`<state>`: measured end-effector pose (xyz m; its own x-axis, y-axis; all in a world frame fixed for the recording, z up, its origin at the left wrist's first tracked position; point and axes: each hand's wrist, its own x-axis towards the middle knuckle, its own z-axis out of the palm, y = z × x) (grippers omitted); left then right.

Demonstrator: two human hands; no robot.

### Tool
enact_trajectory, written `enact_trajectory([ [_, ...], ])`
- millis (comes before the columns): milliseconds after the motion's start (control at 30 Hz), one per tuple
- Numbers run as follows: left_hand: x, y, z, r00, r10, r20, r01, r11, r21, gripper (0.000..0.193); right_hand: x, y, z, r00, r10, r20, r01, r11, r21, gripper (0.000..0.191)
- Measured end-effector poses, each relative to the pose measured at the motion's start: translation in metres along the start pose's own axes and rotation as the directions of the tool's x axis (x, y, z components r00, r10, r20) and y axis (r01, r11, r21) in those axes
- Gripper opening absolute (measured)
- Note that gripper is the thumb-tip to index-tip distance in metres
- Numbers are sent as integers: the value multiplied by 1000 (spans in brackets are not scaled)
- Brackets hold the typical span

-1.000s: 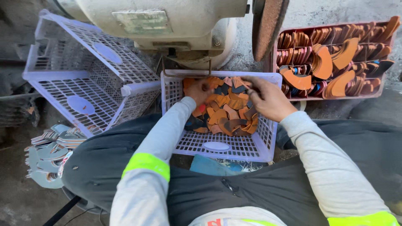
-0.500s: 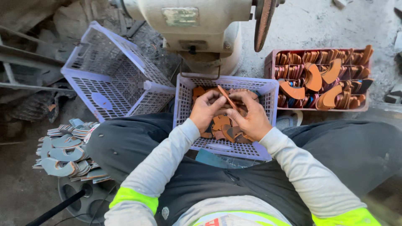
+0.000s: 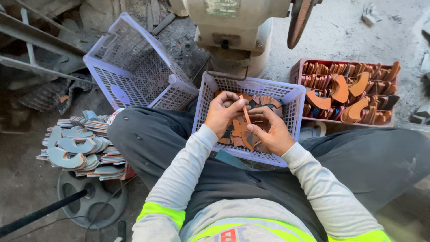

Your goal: The person sits on the floor and sorts orange brake pads from a white basket into a red basket. They pick up individual pads, inspect them, and place them into the red basket.

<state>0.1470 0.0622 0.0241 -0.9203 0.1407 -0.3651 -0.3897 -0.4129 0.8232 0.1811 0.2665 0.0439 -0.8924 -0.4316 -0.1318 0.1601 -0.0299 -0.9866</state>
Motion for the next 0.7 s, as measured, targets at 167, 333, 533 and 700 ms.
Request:
enact_trajectory([
  [167, 5, 1, -6, 994, -68, -85, 58, 992, -114, 33, 1, 9, -1, 985, 5, 174, -19, 997, 77, 54],
  [333, 10, -9, -12, 992, -76, -97, 62, 989, -135, 40, 4, 20, -1, 992, 40, 120, -50, 995, 84, 45],
  [533, 11, -7, -18, 992, -127, -28, 116, 964, -239, 37, 0, 6, 5, 994, -103, 25, 106, 959, -264, 43],
  [700, 13, 1, -18, 989, -85, 119, 124, 918, -377, 35, -4, -10, 13, 922, -387, 28, 334, 755, -564, 49],
])
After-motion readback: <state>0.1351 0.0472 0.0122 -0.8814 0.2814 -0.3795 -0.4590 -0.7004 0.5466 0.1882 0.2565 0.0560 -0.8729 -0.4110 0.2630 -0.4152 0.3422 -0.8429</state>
